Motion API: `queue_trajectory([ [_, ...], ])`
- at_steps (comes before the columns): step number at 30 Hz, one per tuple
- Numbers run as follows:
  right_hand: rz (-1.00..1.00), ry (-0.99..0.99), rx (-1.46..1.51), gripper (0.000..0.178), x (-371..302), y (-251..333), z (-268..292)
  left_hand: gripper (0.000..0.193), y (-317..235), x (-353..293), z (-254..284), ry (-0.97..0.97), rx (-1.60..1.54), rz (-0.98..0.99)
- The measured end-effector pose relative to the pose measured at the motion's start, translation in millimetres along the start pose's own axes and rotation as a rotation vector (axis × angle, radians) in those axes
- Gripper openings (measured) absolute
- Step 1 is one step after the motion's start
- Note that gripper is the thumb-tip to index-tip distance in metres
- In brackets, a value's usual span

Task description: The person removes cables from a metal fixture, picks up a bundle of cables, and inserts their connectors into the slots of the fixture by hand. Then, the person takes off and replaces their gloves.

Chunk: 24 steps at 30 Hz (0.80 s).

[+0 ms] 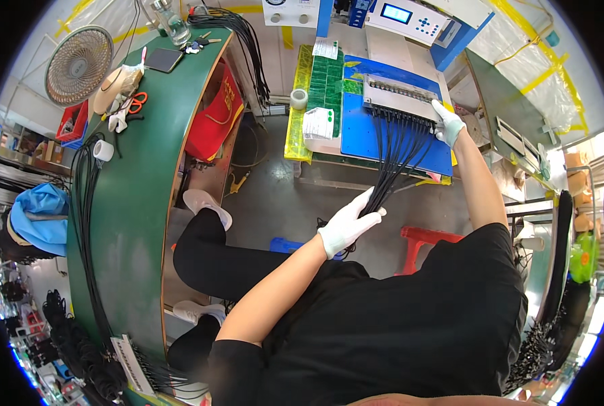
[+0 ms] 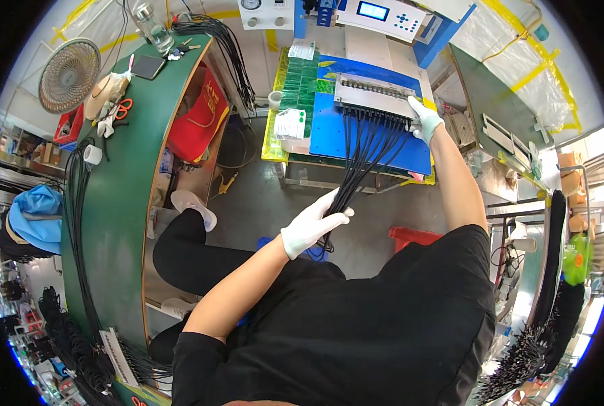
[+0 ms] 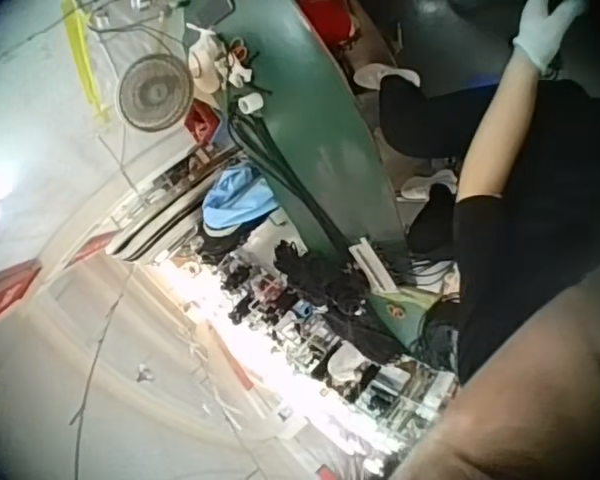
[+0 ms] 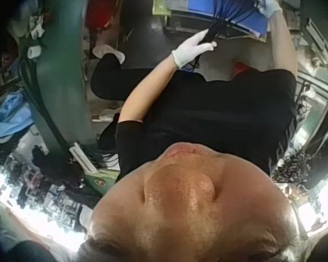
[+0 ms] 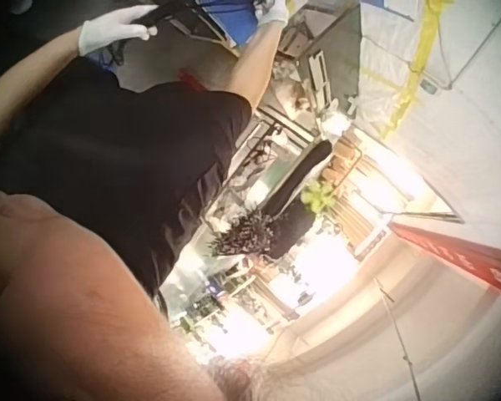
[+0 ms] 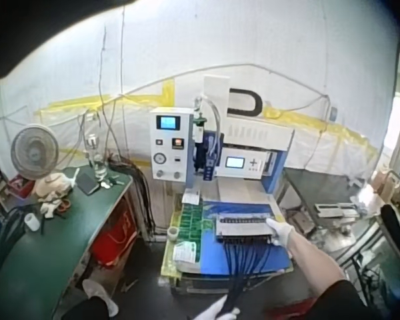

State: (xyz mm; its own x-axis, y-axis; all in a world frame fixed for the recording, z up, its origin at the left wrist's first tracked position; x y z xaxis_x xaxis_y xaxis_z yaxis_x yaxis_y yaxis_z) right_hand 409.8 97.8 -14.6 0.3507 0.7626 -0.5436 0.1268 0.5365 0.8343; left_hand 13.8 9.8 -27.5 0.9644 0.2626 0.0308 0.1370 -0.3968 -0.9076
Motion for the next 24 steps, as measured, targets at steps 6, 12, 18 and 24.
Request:
queue_trajectory([
  [6,-0.009,-0.003,-0.004,0.039,-1.6,3.5,-2.1,0.064,-1.4,-0.2,-7.7,-0.026,-0.007,-0.060],
  [12,-0.099,-0.047,-0.679,0.067,-2.6,19.9,6.1,0.067,14.2,2.1,-4.0,-0.008,0.017,-0.059],
  [18,0.037,-0.330,-1.576,0.071,-28.2,28.4,-28.6,0.068,30.4,-4.7,-2.1,-0.035,-0.051,-0.035],
  [24,0.148,-0.313,-1.437,0.064,-28.1,29.8,-13.6,0.078,47.4,-9.2,21.8,-0.095,0.505,0.114],
])
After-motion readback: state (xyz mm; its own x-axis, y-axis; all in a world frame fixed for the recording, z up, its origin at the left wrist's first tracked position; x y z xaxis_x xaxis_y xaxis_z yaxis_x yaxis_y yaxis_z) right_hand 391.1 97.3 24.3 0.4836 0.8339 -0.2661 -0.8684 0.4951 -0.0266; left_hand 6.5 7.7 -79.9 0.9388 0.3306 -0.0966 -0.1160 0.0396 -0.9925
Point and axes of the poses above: each hand's wrist, its own x-axis towards the middle knuckle, its own z-axis out of the back of the hand, y = z × x, the point moved 2 cm from there along x, towards the middle knuckle, and after that the axes turned 15 degrees about y, right-handed, at the moved point
